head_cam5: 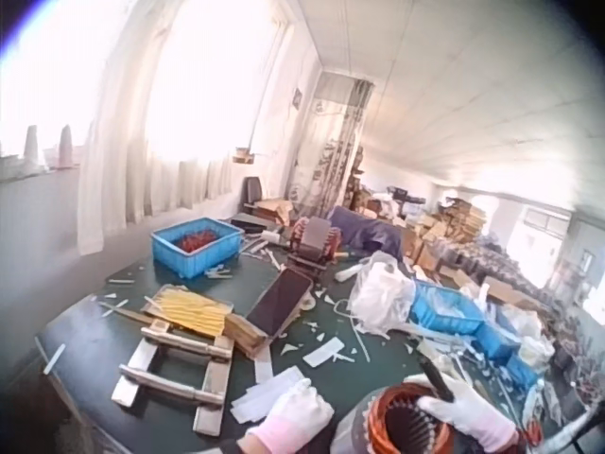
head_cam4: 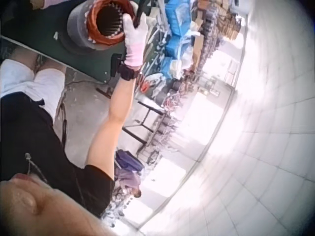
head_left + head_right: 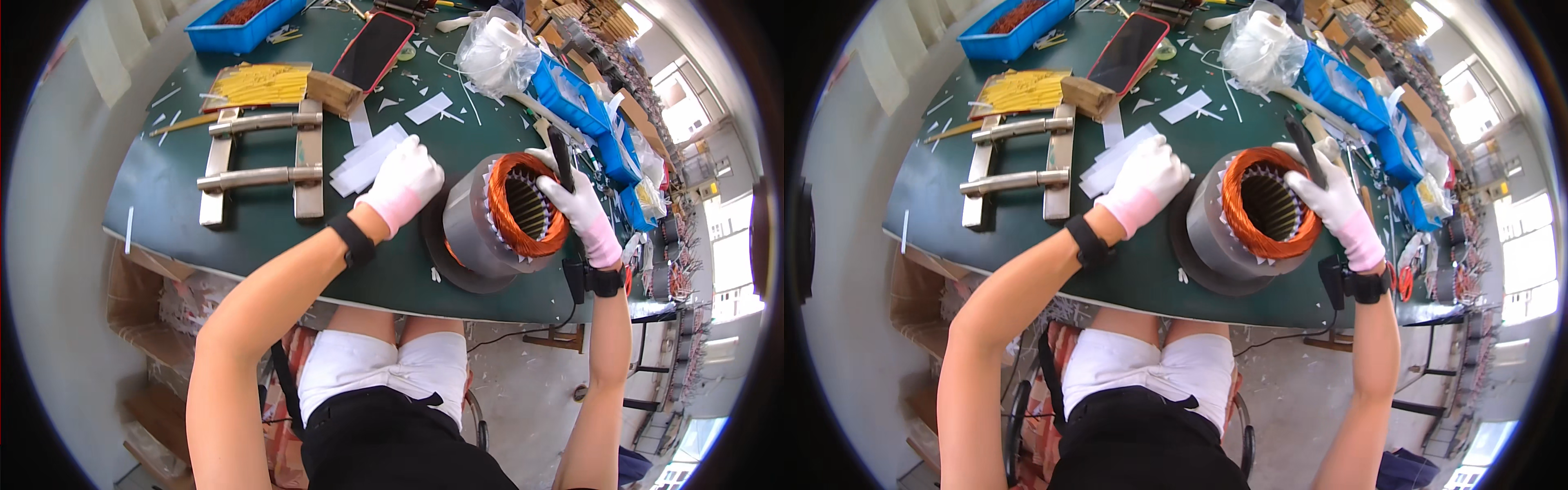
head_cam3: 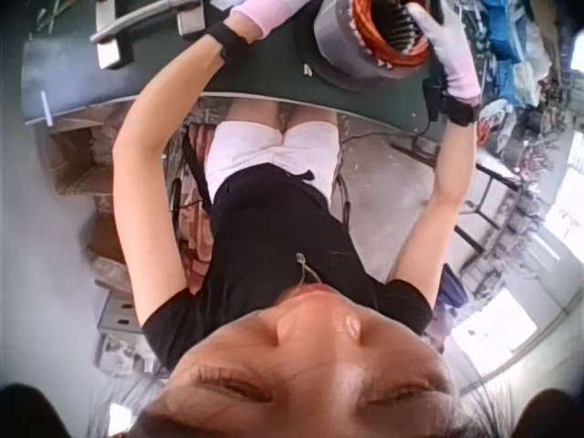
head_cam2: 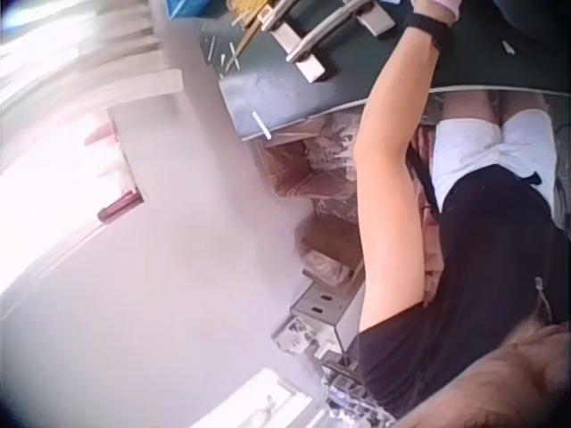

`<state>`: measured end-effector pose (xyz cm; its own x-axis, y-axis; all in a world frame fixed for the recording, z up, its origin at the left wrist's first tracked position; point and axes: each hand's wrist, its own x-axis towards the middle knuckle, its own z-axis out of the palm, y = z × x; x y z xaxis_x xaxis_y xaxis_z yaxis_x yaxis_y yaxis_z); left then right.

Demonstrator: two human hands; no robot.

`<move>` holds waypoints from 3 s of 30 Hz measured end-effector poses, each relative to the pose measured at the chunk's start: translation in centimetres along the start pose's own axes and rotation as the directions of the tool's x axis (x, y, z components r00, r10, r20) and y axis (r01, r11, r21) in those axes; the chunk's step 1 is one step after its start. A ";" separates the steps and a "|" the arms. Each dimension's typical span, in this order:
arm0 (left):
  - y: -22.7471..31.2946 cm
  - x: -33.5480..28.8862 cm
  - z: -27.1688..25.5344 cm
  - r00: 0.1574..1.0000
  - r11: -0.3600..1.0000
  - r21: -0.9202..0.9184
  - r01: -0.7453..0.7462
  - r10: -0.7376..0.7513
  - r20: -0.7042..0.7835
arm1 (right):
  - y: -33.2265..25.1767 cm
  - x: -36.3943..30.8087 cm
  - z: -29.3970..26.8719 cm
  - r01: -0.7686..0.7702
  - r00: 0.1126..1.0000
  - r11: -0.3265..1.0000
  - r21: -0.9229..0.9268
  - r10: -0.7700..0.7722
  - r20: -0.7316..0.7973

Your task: The person is assembling and shaping components of electric motor stators on a workbench.

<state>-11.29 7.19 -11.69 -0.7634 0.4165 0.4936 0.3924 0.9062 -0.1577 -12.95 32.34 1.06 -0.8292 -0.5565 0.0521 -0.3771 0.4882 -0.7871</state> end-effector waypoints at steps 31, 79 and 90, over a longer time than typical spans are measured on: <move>16.0 1.0 -9.8 0.822 0.673 -0.735 0.086 -0.465 -0.330 | -13.7 5.7 -1.7 0.263 0.907 0.716 0.646 -0.412 0.088; 17.6 0.6 -8.4 0.777 0.480 -0.877 0.027 -0.562 -0.283 | -9.5 12.8 9.2 -0.466 0.614 0.727 0.505 -0.146 0.776; 16.9 0.4 -8.8 0.716 0.502 -0.864 0.034 -0.616 -0.329 | -8.6 14.0 7.5 -0.580 0.726 0.633 0.512 0.116 0.678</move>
<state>-0.44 22.08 -6.58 -0.6194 -0.2838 0.7320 0.6142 0.4056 0.6769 -18.24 15.36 3.96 -0.3658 -0.8030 -0.4705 0.4534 0.2877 -0.8436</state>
